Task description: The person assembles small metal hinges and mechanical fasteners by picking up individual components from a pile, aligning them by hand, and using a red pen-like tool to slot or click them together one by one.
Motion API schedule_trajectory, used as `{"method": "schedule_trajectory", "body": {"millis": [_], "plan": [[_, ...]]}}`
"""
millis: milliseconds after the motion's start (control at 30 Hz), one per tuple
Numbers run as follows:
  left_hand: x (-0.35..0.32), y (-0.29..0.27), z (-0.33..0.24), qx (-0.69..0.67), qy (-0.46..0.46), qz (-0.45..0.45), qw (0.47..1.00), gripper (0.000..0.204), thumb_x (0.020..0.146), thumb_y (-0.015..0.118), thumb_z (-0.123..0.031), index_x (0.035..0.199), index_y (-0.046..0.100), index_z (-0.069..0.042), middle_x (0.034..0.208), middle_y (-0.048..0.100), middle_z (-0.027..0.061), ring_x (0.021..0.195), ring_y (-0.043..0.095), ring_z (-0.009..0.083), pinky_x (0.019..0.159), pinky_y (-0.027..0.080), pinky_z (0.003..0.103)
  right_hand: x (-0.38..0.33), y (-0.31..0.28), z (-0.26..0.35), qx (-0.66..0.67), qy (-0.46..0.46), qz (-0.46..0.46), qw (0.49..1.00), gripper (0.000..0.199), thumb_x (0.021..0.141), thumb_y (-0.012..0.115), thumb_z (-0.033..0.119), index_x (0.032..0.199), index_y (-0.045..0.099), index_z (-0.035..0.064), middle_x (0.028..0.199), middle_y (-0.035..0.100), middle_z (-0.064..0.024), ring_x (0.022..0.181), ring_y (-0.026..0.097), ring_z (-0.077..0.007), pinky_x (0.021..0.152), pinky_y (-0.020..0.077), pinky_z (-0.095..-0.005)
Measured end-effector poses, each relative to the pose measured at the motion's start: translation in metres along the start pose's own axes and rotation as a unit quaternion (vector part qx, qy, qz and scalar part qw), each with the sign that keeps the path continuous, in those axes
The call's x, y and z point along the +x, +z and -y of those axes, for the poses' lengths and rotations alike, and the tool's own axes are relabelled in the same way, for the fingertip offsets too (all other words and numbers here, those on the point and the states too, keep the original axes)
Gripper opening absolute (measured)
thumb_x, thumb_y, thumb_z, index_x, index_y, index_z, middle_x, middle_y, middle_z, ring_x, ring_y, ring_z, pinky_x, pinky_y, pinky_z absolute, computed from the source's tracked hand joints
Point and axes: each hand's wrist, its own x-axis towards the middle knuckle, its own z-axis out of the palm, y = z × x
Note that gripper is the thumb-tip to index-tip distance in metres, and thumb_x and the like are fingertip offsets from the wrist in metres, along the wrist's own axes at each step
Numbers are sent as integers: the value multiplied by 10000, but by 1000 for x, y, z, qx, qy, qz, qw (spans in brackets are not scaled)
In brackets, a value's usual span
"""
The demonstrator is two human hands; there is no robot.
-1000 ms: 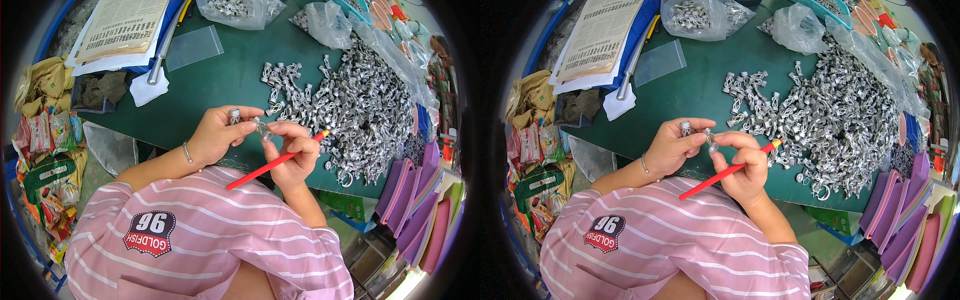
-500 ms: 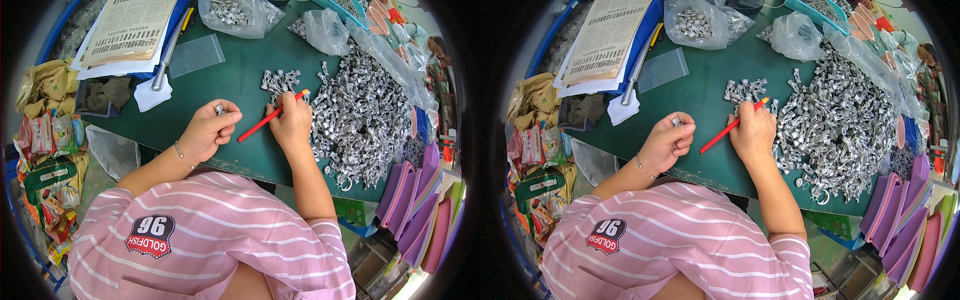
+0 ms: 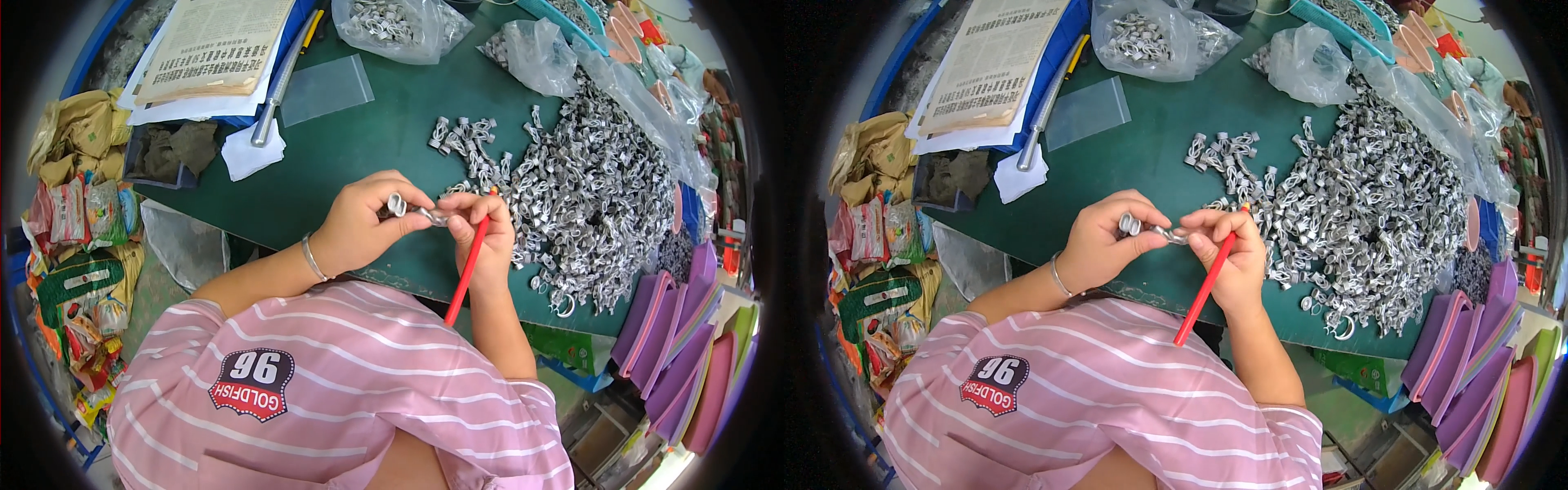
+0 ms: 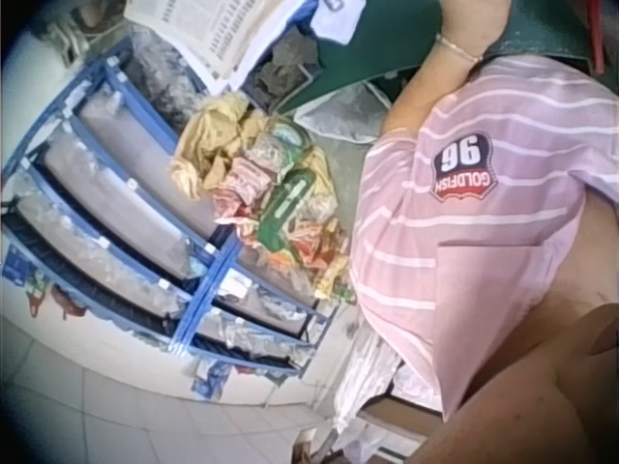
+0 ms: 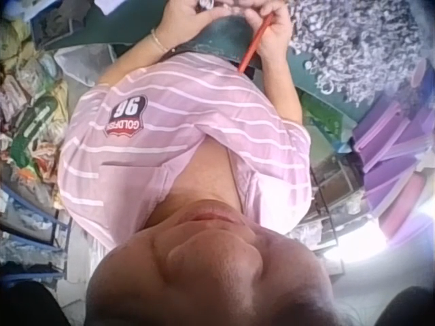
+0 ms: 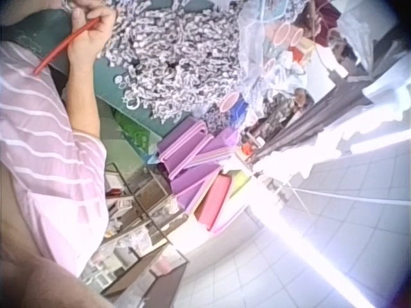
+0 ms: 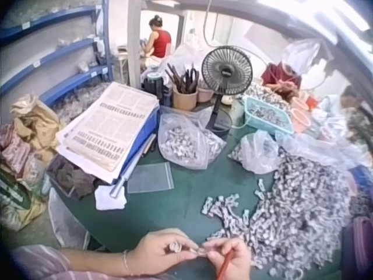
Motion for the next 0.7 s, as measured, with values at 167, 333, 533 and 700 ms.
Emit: {"method": "schedule_trajectory", "body": {"millis": [167,333,533,700], "plan": [[1,4,-12,48,98,62,992,244,639,714,11,863,638,-47,776,561,59,688,538,174,581,426,267,-7,-10,-12,55,47,51,996,225,783,576,-70,794,398,66,979,572,-182,848,582,-184,768,487,-291],[0,5,-10,41,104,53,992,245,645,709,13,870,631,-45,794,560,58,692,536,162,595,426,257,-13,-12,-15,81,36,9,996,286,732,611,-108,796,395,69,971,571,-174,820,579,-173,762,488,-280],[-7,7,-5,-34,-48,6,998,217,730,676,-22,935,603,-13,806,562,31,669,503,80,597,398,205,-10,-4,1,-132,-184,26,974,392,685,658,-97,844,347,81,974,517,-157,852,517,-164,734,444,-286],[-4,9,-12,-218,-276,42,935,188,789,627,-56,961,601,14,781,600,49,665,556,67,557,448,191,-13,8,6,-203,-237,23,950,399,687,639,-110,856,329,77,957,527,-165,776,533,-158,681,453,-261]]}}
